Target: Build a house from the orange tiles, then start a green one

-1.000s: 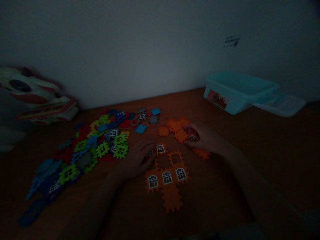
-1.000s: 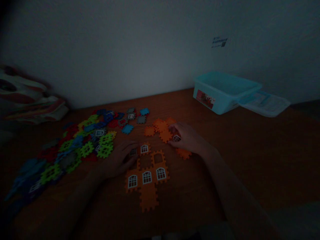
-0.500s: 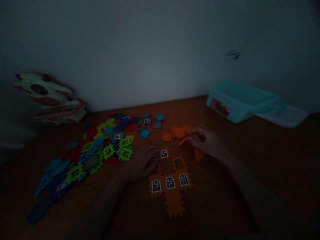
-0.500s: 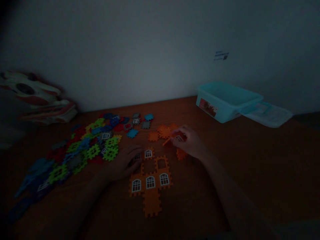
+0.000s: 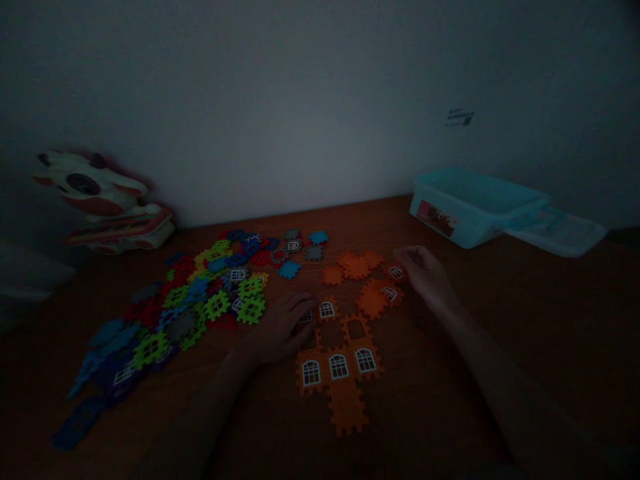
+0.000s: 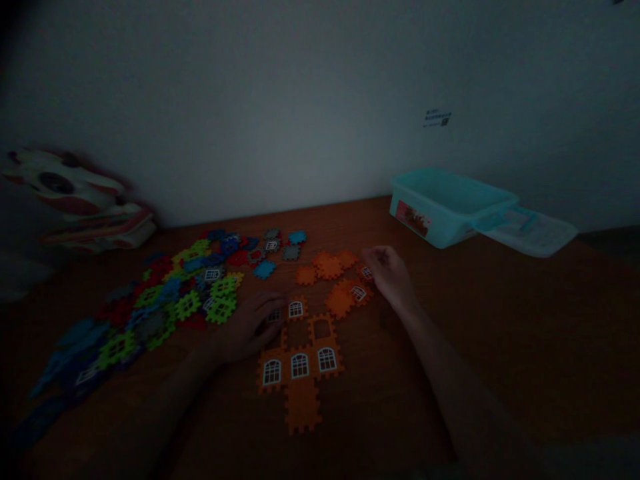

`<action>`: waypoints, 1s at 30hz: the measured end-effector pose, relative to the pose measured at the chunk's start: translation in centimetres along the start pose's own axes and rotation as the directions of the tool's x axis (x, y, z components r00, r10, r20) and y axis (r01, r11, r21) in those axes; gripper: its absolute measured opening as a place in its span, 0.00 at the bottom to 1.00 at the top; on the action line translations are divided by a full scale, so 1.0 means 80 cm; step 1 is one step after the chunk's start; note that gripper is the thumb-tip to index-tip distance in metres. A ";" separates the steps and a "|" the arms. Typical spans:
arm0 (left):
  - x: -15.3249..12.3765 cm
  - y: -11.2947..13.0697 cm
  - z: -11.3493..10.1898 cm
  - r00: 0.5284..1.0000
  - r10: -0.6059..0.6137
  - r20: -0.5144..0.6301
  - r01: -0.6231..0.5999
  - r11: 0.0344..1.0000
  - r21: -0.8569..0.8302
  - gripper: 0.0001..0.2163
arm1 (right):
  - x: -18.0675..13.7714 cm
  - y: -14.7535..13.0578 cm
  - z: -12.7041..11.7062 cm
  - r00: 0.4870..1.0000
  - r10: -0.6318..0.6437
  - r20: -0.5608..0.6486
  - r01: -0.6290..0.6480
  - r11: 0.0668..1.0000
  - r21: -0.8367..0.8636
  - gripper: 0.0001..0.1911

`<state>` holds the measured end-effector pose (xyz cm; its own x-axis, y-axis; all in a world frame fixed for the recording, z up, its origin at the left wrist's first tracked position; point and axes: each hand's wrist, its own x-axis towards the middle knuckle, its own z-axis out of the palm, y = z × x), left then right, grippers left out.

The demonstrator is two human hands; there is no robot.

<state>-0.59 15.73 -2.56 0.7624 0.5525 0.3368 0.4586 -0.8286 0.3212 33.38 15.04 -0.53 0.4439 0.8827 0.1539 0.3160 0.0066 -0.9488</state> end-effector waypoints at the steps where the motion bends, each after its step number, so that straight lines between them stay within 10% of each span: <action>1: 0.000 0.000 0.000 1.000 -0.003 -0.001 0.003 1.000 0.001 0.17 | 0.002 0.003 -0.005 0.998 -0.065 -0.002 0.064 0.988 -0.137 0.16; 5: 0.001 0.000 0.001 1.000 -0.003 0.010 0.003 1.000 0.005 0.17 | 0.009 0.020 -0.024 0.950 -0.282 0.137 0.309 0.774 -0.553 0.18; 10: 0.001 0.002 -0.002 1.000 -0.003 0.020 0.003 1.000 0.006 0.16 | 0.010 0.044 -0.026 0.952 -0.218 0.216 0.306 0.712 -0.632 0.27; 23: 0.001 0.002 -0.004 0.999 0.013 0.029 -0.013 1.000 0.007 0.17 | 0.003 0.020 -0.014 0.963 -0.203 0.180 0.267 0.822 -0.503 0.10; 30: 0.000 0.000 -0.004 0.999 0.006 0.042 -0.005 1.000 -0.023 0.19 | -0.035 -0.030 0.017 0.964 -0.095 0.249 0.168 0.941 -0.294 0.18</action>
<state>-0.74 15.73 -2.28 0.7835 0.5435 0.3012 0.4443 -0.8289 0.3399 30.24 13.20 0.91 0.1893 0.9672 0.1696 0.6182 0.0168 -0.7858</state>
